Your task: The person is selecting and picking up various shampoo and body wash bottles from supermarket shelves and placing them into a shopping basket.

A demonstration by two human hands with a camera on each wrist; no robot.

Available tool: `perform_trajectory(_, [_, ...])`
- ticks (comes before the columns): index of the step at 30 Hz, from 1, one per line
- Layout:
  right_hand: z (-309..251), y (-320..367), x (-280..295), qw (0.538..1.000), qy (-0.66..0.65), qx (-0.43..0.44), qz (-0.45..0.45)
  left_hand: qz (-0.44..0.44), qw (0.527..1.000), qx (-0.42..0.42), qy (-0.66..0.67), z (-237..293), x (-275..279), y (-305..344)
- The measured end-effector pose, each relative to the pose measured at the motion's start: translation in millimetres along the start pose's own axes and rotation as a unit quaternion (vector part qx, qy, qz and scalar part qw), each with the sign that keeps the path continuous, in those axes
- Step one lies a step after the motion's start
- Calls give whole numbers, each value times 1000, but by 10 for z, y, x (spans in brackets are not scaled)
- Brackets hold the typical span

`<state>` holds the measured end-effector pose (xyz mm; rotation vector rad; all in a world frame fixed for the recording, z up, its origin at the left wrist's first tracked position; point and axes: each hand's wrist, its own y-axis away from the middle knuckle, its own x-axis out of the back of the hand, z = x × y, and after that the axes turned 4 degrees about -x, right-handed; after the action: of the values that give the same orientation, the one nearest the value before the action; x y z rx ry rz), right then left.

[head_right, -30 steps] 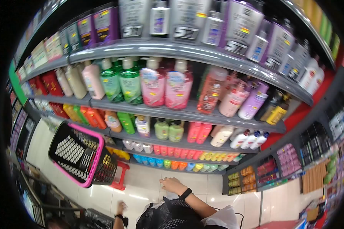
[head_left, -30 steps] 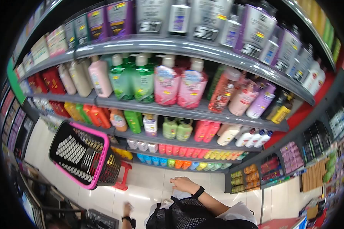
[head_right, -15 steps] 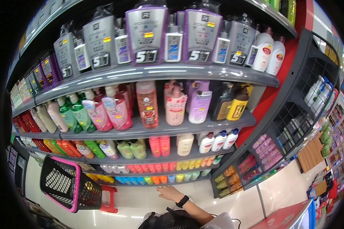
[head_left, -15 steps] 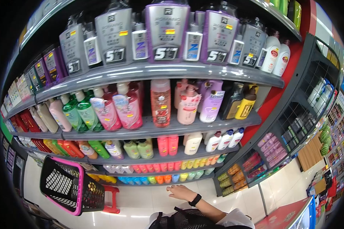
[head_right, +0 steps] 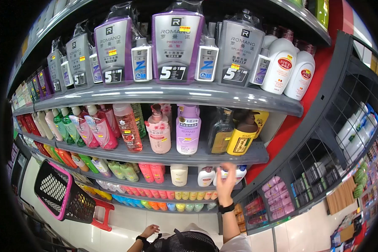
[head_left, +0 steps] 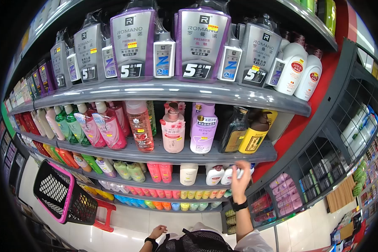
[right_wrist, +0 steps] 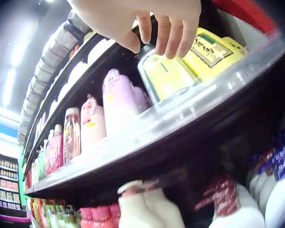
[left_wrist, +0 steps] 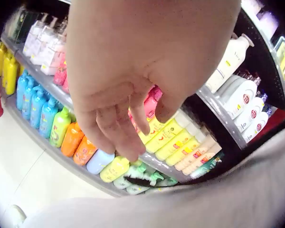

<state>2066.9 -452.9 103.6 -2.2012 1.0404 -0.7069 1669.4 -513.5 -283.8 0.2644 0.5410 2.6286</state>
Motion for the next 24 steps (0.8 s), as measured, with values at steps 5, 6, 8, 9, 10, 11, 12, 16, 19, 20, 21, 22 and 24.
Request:
perform_trajectory(5, [167,-781,319,989,-40,44,136,-41,976,212,-12,-526,-269,296])
perform_trajectory(6, [162,-916,351,988,-47,42,142,5,976,218,5,-592,-288,398])
perform_trajectory(8, [236,-1107,386,987,-59,39,141,118,965,220,76,-734,-359,576])
perform_trajectory(9, [304,-1186,389,988,-94,21,122,176,957,220,70,-773,-419,638])
perform_trajectory(10, [369,-1235,384,986,-130,1,103,198,950,226,85,-810,-469,694])
perform_trajectory(11, [436,-1255,370,986,-135,1,98,219,942,233,100,-851,-518,773])
perform_trajectory(12, [511,-1258,356,984,-161,-31,64,223,941,233,102,-934,-567,836])
perform_trajectory(16, [695,-1258,290,983,-170,-62,24,208,947,242,-36,-1053,-883,1064])
perform_trajectory(19, [716,-1293,342,981,-175,-77,16,223,941,215,-138,-1472,-972,996])
perform_trajectory(20, [695,-1296,379,977,-200,-75,6,228,936,216,-160,-1480,-1011,975])
perform_trajectory(21, [669,-1293,415,972,-224,-73,-3,233,930,217,-181,-1475,-1031,960])
perform_trajectory(22, [638,-1277,443,969,-238,-61,8,239,933,191,-192,-1442,-1032,979])
perform_trajectory(24, [682,-1219,485,962,-266,-64,-1,255,927,203,-185,-1323,-1130,1042])
